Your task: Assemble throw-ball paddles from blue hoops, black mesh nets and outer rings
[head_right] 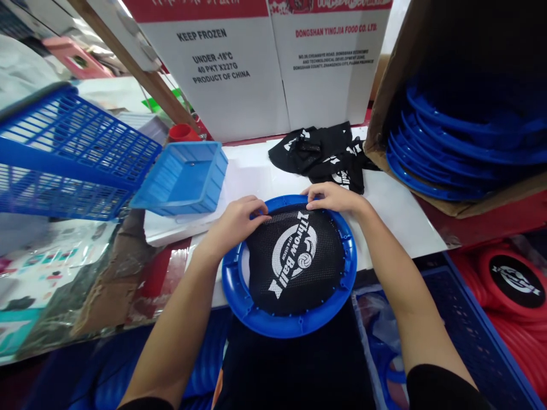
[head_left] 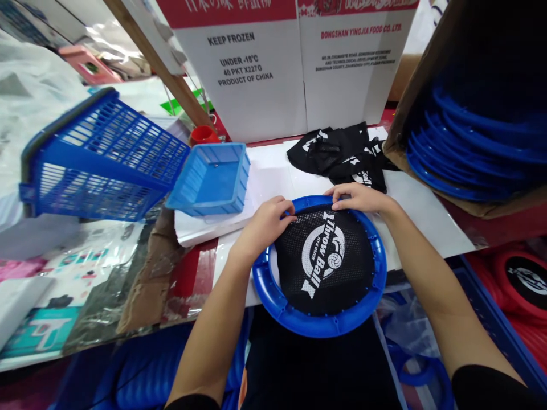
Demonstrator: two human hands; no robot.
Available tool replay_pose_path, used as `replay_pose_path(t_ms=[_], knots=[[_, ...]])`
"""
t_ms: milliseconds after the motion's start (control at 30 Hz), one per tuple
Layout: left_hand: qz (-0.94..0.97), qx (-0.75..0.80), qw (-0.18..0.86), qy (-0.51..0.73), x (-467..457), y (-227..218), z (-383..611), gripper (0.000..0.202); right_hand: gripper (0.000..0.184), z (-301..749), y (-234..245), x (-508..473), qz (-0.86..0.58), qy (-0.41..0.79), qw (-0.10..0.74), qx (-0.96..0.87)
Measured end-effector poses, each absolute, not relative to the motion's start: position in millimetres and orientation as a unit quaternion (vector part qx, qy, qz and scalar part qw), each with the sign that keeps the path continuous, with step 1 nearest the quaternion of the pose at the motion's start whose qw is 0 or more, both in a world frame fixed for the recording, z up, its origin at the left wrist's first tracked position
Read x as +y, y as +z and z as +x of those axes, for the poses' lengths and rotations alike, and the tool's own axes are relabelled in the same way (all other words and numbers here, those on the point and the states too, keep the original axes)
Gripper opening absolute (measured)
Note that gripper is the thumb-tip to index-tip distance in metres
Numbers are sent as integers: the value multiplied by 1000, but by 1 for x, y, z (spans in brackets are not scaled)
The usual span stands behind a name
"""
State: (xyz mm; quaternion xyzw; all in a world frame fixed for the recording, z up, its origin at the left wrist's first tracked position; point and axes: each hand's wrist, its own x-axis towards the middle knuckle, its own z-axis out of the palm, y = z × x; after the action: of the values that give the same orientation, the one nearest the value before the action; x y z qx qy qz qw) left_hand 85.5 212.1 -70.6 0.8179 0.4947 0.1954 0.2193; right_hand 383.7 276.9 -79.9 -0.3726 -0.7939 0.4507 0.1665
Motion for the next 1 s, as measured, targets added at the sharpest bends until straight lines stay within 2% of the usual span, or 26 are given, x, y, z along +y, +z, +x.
replay_pose_path(t_ms=[333,533,733,900,1000], knots=[[847,463,230,127,213,-71,73,21,29,387,-84,283,-338,475,178,-793],[823,488,256,141,217,-66,68,10,30,387,-88,287,-337,471,178,-795],[774,541,277,179,215,-61,67,10,32,389,-89,288,-331,492,175,-786],[737,539,351,207,216,-61,66,11,36,392,-85,285,-323,518,166,-775],[706,539,402,221,217,-62,63,26,37,393,-83,284,-322,526,166,-770]])
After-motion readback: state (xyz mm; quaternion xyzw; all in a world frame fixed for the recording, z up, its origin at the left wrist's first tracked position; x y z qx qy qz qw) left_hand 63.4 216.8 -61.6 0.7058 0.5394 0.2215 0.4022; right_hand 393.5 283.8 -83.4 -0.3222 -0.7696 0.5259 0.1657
